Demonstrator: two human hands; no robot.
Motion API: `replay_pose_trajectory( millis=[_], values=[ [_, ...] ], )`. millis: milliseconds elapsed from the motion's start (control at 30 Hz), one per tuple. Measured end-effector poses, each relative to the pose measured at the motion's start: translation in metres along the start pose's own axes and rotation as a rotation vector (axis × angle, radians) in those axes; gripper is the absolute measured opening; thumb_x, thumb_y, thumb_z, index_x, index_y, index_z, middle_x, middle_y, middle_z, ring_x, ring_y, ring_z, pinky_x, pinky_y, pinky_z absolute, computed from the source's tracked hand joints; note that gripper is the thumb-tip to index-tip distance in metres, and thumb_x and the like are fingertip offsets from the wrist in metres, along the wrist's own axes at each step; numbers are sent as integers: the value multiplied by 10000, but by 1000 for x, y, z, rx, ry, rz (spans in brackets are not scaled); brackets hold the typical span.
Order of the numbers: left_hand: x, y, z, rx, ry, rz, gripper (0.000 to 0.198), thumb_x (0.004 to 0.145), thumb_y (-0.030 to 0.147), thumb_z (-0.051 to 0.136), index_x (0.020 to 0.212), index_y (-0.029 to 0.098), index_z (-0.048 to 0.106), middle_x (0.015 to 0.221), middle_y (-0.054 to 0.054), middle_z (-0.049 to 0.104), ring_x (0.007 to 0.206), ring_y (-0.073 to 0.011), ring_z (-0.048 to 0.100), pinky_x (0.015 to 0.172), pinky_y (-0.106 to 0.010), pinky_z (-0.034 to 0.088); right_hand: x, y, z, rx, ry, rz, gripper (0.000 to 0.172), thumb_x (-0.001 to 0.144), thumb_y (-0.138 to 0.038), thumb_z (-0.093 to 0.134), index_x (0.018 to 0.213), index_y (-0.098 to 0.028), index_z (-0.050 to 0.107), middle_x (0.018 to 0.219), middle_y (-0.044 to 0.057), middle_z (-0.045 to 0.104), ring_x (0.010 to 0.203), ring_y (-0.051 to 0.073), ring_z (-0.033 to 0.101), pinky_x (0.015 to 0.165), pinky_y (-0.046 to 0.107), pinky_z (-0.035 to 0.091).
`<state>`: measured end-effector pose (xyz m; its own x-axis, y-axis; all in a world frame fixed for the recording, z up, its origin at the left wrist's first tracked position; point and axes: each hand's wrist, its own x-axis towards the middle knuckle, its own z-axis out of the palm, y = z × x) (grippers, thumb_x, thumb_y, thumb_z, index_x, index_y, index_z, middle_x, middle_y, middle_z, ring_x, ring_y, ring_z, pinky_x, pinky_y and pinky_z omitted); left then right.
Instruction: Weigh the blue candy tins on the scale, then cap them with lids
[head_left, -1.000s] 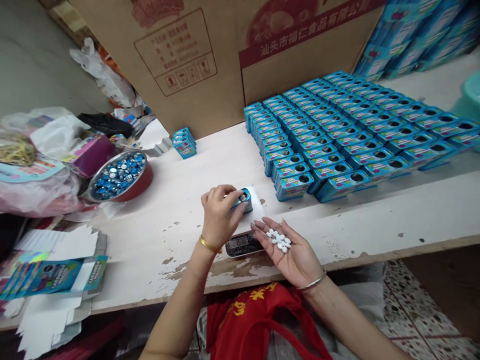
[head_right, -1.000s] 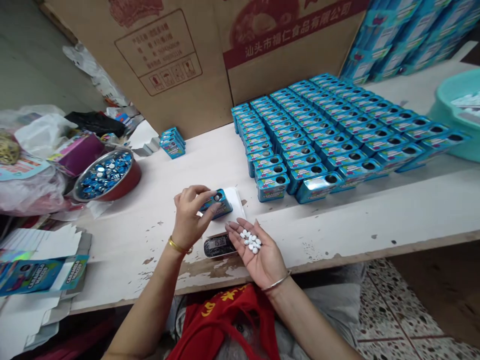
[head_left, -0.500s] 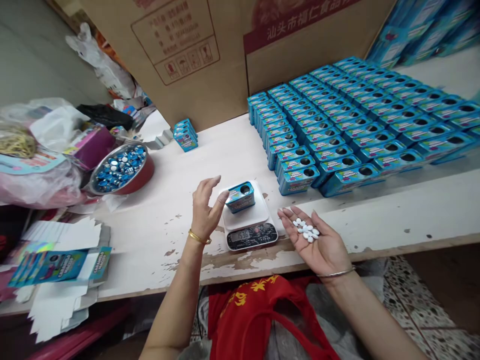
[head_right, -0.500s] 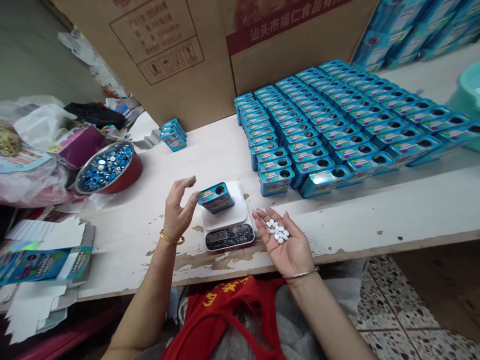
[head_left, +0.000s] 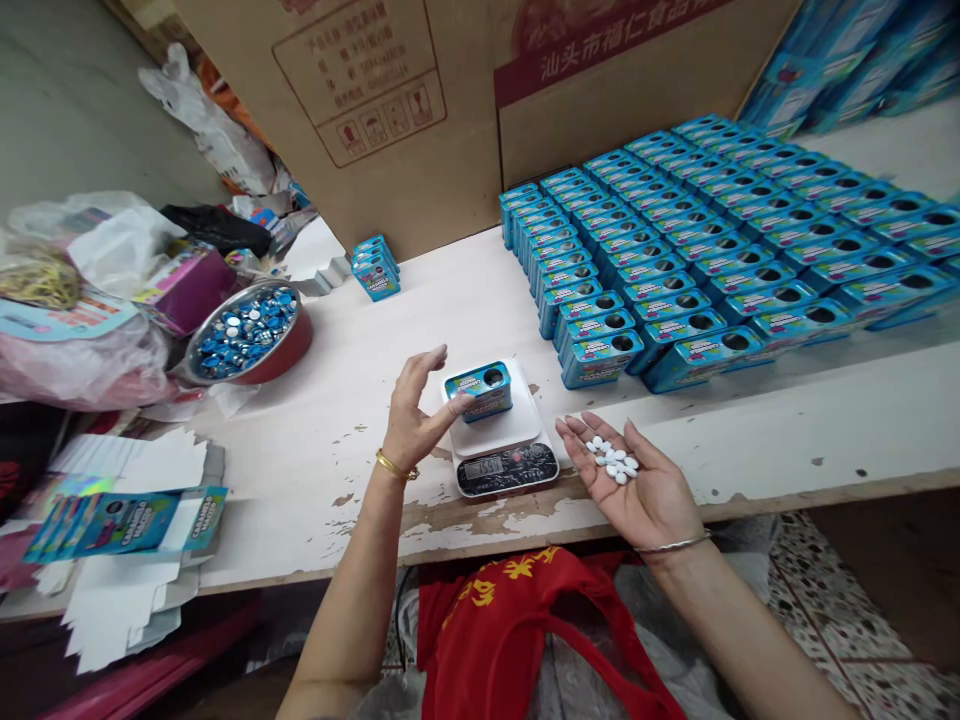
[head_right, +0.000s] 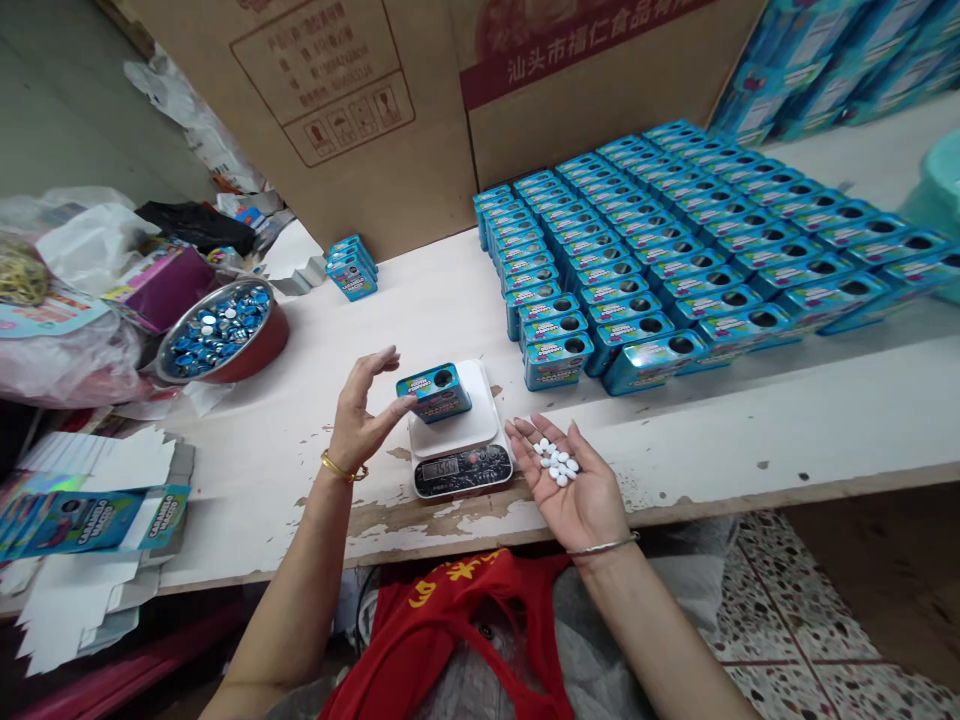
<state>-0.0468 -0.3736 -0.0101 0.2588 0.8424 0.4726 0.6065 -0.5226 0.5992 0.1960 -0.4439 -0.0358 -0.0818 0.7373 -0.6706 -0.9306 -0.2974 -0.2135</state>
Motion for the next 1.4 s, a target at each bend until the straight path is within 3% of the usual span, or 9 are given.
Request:
replay_pose_trajectory(
  millis=[200,733,800,900,967,1133,1233,1400],
  values=[
    [-2,-1,-7,16,111,-30,350,843,368,586,1156,217,544,1062,-66,597,1008,-173,557,901,-386,463,2,1,-3,7,-20,5,315,933,-227,383,1041,-45,617,1062,214,669,1127,271,575,840,336,560],
    [-4,-4,-4,37,102,-44,303,849,363,577,1110,209,570,1052,-66,597,1015,-170,551,890,-368,458,3,0,-8,12,-22,11,322,932,-239,387,1072,-57,613,1092,200,662,1125,256,581,839,329,562],
    [-3,-4,-2,51,58,-36,378,832,389,595,1161,211,543,1094,-79,585,1043,-185,542,902,-380,451,5,1,-8,18,-33,7,317,930,-239,391,1055,-59,621,1072,196,671,1103,248,597,834,326,563],
    [2,0,3,135,-107,9,525,788,416,642,1245,213,483,1113,-95,584,1019,-212,549,878,-394,449,8,5,-7,17,-42,20,308,934,-235,394,989,-56,638,1003,189,693,1046,244,631,814,316,568],
    [7,6,9,188,-191,52,459,809,387,618,1216,211,500,1025,-84,612,917,-206,569,807,-371,460,10,6,-7,21,-50,28,288,927,-227,421,952,-48,645,972,192,699,1017,245,646,815,316,564],
    [23,36,35,89,-206,154,337,831,318,581,1145,215,515,971,-76,616,865,-200,573,753,-331,458,18,-4,-18,78,-61,-33,236,900,-212,486,935,-47,651,965,184,702,1013,240,648,841,317,550],
    [35,52,68,38,-242,216,353,828,308,578,1157,207,503,1002,-85,610,903,-212,560,778,-351,440,19,-14,-29,118,-31,-90,231,898,-195,481,924,-43,654,940,180,708,979,234,663,850,319,547],
    [48,62,130,194,-196,225,382,800,350,600,1149,203,550,1034,-104,587,942,-253,531,794,-416,381,17,-26,-39,117,-10,-129,219,891,-170,477,921,-55,661,951,166,714,960,219,670,867,319,542]
  ],
)
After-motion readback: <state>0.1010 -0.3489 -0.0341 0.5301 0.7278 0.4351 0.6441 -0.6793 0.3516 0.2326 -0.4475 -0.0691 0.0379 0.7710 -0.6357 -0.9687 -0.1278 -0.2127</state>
